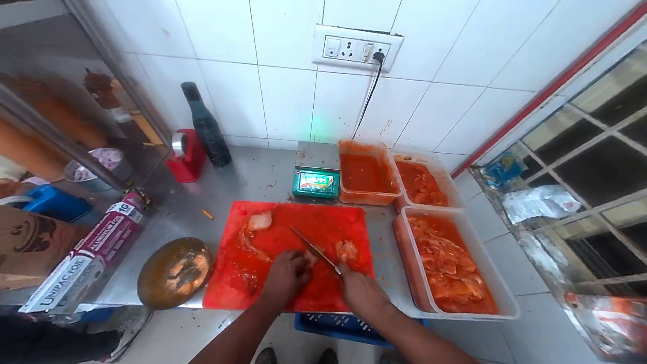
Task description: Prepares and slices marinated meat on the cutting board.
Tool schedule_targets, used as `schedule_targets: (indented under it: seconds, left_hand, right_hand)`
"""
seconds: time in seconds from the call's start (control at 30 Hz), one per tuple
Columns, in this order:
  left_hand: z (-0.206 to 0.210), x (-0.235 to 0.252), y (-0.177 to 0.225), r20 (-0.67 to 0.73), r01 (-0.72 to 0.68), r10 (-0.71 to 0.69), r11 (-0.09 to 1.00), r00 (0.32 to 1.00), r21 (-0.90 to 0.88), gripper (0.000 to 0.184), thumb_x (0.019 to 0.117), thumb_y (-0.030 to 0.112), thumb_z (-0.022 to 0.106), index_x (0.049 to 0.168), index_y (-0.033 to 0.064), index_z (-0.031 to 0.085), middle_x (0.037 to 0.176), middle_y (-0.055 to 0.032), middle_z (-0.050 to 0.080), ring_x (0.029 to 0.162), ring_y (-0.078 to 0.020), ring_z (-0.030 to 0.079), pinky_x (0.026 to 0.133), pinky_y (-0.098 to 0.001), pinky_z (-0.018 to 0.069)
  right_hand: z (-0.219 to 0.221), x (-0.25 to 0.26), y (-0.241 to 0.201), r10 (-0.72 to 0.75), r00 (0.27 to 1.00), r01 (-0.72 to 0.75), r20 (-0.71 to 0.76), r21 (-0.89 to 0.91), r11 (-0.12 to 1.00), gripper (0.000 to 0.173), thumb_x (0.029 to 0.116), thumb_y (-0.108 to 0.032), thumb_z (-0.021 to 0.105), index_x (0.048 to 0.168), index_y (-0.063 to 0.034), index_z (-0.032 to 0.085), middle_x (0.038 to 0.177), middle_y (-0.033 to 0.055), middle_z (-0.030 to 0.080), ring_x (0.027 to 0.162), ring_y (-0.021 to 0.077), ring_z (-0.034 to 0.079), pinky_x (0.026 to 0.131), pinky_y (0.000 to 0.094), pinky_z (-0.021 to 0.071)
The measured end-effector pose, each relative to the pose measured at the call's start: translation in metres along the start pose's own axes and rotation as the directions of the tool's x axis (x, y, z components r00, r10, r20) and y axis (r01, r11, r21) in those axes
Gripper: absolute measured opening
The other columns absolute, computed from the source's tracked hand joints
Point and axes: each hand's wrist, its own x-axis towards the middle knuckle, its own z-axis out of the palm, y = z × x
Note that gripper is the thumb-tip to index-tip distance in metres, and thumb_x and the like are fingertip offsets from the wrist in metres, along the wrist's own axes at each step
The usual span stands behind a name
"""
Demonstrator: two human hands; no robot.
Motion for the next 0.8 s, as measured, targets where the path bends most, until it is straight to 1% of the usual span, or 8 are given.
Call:
schedule_targets:
  seconds: [0.1,0.17,0.23,0.3,0.4,0.6,0.7,0.8]
  left_hand:
    - [0.006,-0.002,-0.005,-0.070,-0.008,0.004,0.999,0.998,-0.048,0.034,0.0983,0.036,0.061,0.122,0.0161,0.075,0.135,-0.0091,0.067,0.129,-0.0275,0.060,0.113,-0.0459,0.0439]
    - [0.013,-0.010,-0.007,-0.113,-0.005,-0.003,0.997,0.994,-0.074,0.035,0.0994,0.036,0.059,0.123,0.0163,0.075,0.134,-0.0093,0.067,0.128,-0.0261,0.060,0.113,-0.0446,0.0443]
    - [0.015,-0.015,-0.011,-0.160,-0.016,0.001,0.996,0.987,-0.093,0.034,0.0998,0.035,0.059,0.119,0.0139,0.076,0.130,-0.0103,0.068,0.126,-0.0256,0.062,0.112,-0.0430,0.0461]
    - [0.016,-0.018,-0.015,-0.194,-0.026,0.007,0.995,0.981,-0.097,0.031,0.0993,0.033,0.060,0.115,0.0124,0.077,0.126,-0.0106,0.070,0.123,-0.0259,0.063,0.110,-0.0429,0.0477]
    - [0.016,-0.017,-0.015,-0.214,-0.035,0.021,0.997,0.977,-0.064,0.029,0.0987,0.033,0.061,0.111,0.0129,0.078,0.124,-0.0087,0.072,0.121,-0.0248,0.065,0.108,-0.0432,0.0492]
    - [0.007,-0.013,-0.008,-0.115,0.007,-0.015,0.998,0.993,-0.063,0.032,0.0991,0.033,0.060,0.112,0.0089,0.076,0.128,-0.0097,0.070,0.126,-0.0255,0.062,0.113,-0.0436,0.0452]
    - [0.007,-0.013,-0.007,-0.087,-0.006,0.002,0.999,0.996,-0.053,0.031,0.0990,0.031,0.060,0.113,0.0078,0.075,0.129,-0.0112,0.069,0.126,-0.0265,0.062,0.112,-0.0431,0.0451]
    - [-0.002,-0.013,-0.003,-0.011,0.000,0.000,1.000,1.000,-0.031,0.032,0.0999,0.030,0.060,0.119,0.0083,0.074,0.133,-0.0115,0.067,0.130,-0.0268,0.059,0.115,-0.0428,0.0426]
  right_hand:
    - [0.009,-0.018,0.032,0.075,0.997,-0.072,-0.031,0.097,0.993,0.040,0.1079,-0.031,0.044,0.143,-0.0127,0.046,0.111,0.0192,0.071,0.104,0.0387,0.072,0.086,0.0569,0.0577]
    - [0.014,-0.029,0.040,0.092,0.995,-0.088,-0.031,0.129,0.988,0.039,0.1072,-0.031,0.046,0.142,-0.0129,0.047,0.108,0.0183,0.072,0.102,0.0375,0.072,0.086,0.0551,0.0579]
    - [0.017,-0.038,0.030,0.055,0.998,-0.051,-0.021,0.138,0.989,0.039,0.1064,-0.032,0.049,0.141,-0.0132,0.047,0.106,0.0182,0.072,0.099,0.0377,0.073,0.084,0.0554,0.0579]
    - [0.021,-0.042,0.015,-0.002,1.000,0.003,-0.004,0.137,0.991,0.040,0.1089,-0.036,0.044,0.141,-0.0132,0.048,0.104,0.0177,0.072,0.099,0.0377,0.072,0.084,0.0556,0.0576]
    - [0.024,-0.038,-0.003,-0.031,0.999,0.030,0.011,0.099,0.995,0.038,0.1093,-0.034,0.041,0.141,-0.0134,0.047,0.103,0.0176,0.072,0.098,0.0381,0.073,0.083,0.0559,0.0580]
    - [-0.004,-0.061,0.000,0.035,0.995,-0.030,0.088,-0.049,0.998,0.037,0.1088,-0.031,0.043,0.141,-0.0128,0.048,0.106,0.0195,0.072,0.100,0.0407,0.072,0.082,0.0582,0.0575]
    - [0.009,-0.031,-0.010,0.008,0.999,-0.006,0.051,-0.038,0.999,0.038,0.1092,-0.026,0.041,0.144,-0.0131,0.045,0.108,0.0200,0.072,0.100,0.0411,0.073,0.082,0.0583,0.0585]
    - [0.009,-0.008,-0.028,-0.006,1.000,0.006,0.025,0.000,1.000,0.040,0.1090,-0.021,0.039,0.149,-0.0139,0.042,0.113,0.0205,0.071,0.104,0.0410,0.072,0.085,0.0584,0.0582]
